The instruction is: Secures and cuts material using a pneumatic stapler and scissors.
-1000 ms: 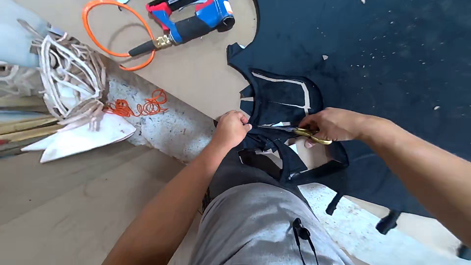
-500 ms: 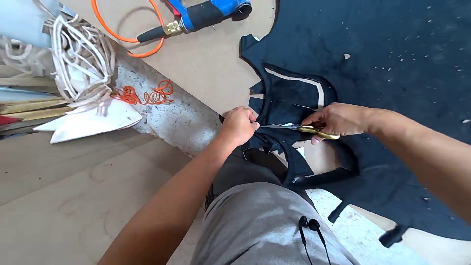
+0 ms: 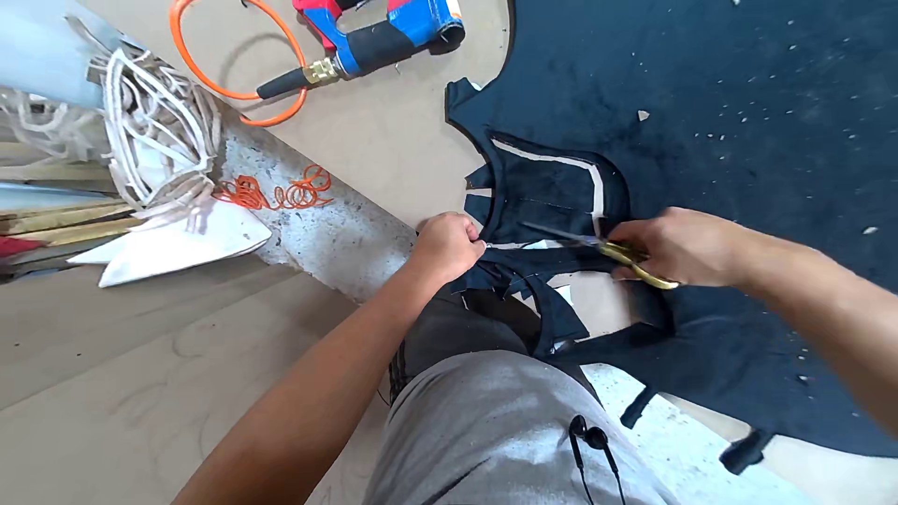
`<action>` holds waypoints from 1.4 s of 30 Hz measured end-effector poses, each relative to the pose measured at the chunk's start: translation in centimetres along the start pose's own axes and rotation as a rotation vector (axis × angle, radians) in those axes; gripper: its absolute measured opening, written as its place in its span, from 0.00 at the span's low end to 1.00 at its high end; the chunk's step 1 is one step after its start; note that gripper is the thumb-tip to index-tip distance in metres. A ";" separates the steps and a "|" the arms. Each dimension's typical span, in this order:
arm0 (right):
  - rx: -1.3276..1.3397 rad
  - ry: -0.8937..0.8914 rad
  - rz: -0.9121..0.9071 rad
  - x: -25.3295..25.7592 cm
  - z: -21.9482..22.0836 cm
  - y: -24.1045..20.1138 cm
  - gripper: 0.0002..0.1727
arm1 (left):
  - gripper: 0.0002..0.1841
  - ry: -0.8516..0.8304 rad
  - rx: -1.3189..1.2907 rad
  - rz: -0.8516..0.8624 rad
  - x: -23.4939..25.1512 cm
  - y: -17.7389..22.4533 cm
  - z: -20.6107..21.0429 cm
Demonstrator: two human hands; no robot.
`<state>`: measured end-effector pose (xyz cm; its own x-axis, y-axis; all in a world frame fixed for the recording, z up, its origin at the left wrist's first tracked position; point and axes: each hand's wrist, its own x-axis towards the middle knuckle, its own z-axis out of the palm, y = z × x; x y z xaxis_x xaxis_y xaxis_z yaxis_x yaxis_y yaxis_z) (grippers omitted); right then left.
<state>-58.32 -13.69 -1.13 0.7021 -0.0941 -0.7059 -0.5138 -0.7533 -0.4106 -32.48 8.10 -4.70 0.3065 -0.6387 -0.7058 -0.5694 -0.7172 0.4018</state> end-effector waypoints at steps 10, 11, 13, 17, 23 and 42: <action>0.639 0.662 0.580 -15.8 13.2 1.0 0.29 | 0.26 0.081 0.424 0.180 0.2 3.2 0.3; 0.715 0.681 0.627 -16.8 14.9 0.2 0.30 | 0.30 0.184 0.413 0.262 0.4 3.2 0.3; 0.834 0.700 0.697 -18.4 18.2 -1.6 0.31 | 0.38 0.348 0.452 0.462 1.3 3.6 0.8; 0.976 0.748 0.816 -20.1 23.9 -5.3 0.34 | 0.42 0.375 0.604 0.811 5.1 6.7 2.2; 1.155 0.838 1.005 -20.1 27.6 -11.9 0.37 | 0.44 0.122 0.765 0.910 7.7 8.5 5.4; 2.182 1.081 0.428 5.4 12.1 -18.9 0.26 | 0.36 0.103 0.911 1.289 14.1 4.2 -2.7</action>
<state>-50.84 7.92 -4.16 0.0153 -0.6556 -0.7549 0.2988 0.7235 -0.6223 -28.48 -4.64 -11.45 -0.6984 -0.7047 -0.1254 -0.7146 0.6764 0.1784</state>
